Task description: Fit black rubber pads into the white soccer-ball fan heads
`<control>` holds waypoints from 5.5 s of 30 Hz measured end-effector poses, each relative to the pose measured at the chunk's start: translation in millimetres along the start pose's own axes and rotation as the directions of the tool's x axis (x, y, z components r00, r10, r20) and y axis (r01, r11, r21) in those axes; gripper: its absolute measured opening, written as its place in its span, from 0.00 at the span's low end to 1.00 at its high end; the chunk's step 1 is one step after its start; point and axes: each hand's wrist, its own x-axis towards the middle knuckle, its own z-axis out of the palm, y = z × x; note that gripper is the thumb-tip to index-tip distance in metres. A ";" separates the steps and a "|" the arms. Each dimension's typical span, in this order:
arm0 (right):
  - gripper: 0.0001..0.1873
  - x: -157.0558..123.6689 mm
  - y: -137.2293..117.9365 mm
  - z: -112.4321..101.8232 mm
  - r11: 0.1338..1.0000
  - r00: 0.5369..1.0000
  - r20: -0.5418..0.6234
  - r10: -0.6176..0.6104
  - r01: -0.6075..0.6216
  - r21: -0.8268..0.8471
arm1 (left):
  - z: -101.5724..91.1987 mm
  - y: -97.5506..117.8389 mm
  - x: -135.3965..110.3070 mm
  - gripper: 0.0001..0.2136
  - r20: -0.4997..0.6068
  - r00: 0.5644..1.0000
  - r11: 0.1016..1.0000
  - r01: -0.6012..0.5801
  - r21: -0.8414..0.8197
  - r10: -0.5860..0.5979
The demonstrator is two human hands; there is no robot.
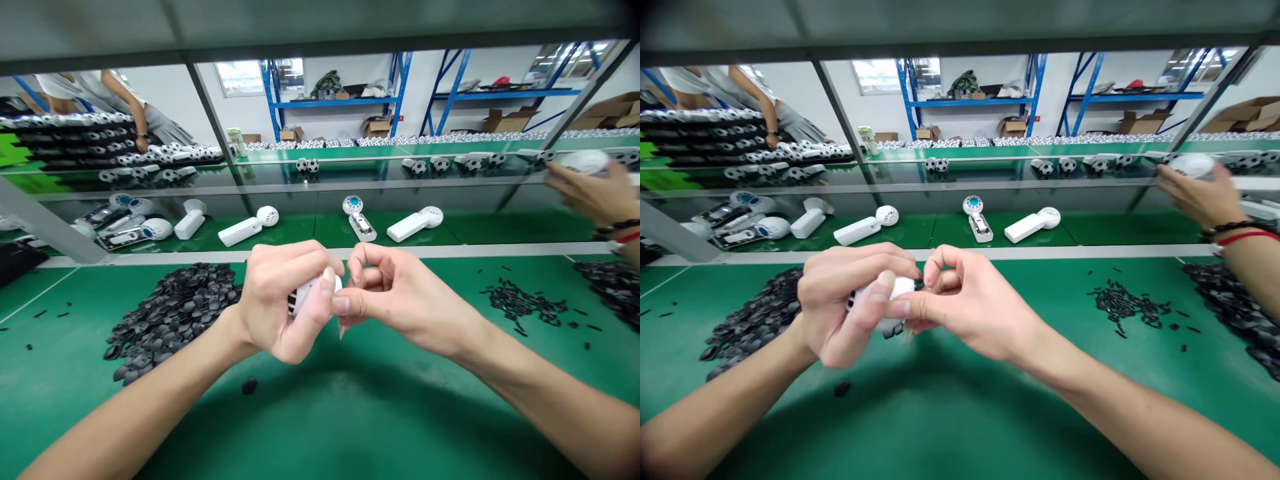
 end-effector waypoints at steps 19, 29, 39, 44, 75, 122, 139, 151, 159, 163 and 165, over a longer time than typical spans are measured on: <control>0.33 -0.2 7.1 2.6 0.977 0.985 -0.075 -0.154 0.140 -0.163 | 4.9 -0.4 -0.5 0.13 -0.022 0.994 0.986 0.107 -0.129 -0.111; 0.17 -9.0 17.0 10.7 0.746 0.834 -0.191 -0.518 0.331 -0.578 | 8.0 -0.8 5.7 0.18 -0.096 0.942 0.906 0.279 -0.317 -0.323; 0.08 35.2 64.6 20.7 0.176 0.997 0.082 0.000 0.080 -0.981 | -22.1 -103.0 4.8 0.18 -0.013 0.709 0.516 0.502 -0.694 -0.706; 0.08 48.5 65.7 34.0 0.095 0.997 0.069 0.041 0.065 -0.993 | -28.4 -105.2 5.9 0.17 0.066 0.660 0.395 0.524 -0.755 -0.749; 0.08 -24.1 3.3 -23.2 -0.449 0.333 0.735 -0.591 0.621 -0.643 | 34.2 -30.7 -2.9 0.16 0.162 0.284 0.066 0.653 -0.755 -0.945; 0.11 -6.2 3.4 -28.9 -0.261 0.225 0.427 -0.876 0.525 -0.810 | 27.1 -15.1 -2.9 0.14 0.198 0.583 0.200 0.546 -0.814 -0.788; 0.07 4.5 11.3 -17.2 0.474 0.667 -0.075 -0.741 0.440 -0.762 | 31.9 -13.9 -12.8 0.11 0.099 0.658 0.430 0.591 -0.683 -0.747; 0.14 6.1 15.6 -9.1 0.770 0.804 -0.249 -0.540 0.351 -0.533 | 32.3 -3.2 -14.7 0.15 -0.017 0.769 0.718 0.589 -0.371 -0.640; 0.12 5.0 11.0 -13.0 0.767 0.829 -0.226 -0.512 0.323 -0.554 | 32.4 -4.5 -16.2 0.15 -0.010 0.763 0.701 0.590 -0.401 -0.647; 0.12 5.2 12.7 -14.4 0.790 0.842 -0.232 -0.486 0.310 -0.529 | 33.3 -5.8 -17.1 0.13 -0.017 0.780 0.734 0.581 -0.352 -0.626; 0.10 4.9 13.9 -14.3 0.791 0.843 -0.227 -0.489 0.319 -0.522 | 34.1 -7.1 -18.0 0.11 -0.022 0.788 0.751 0.577 -0.321 -0.615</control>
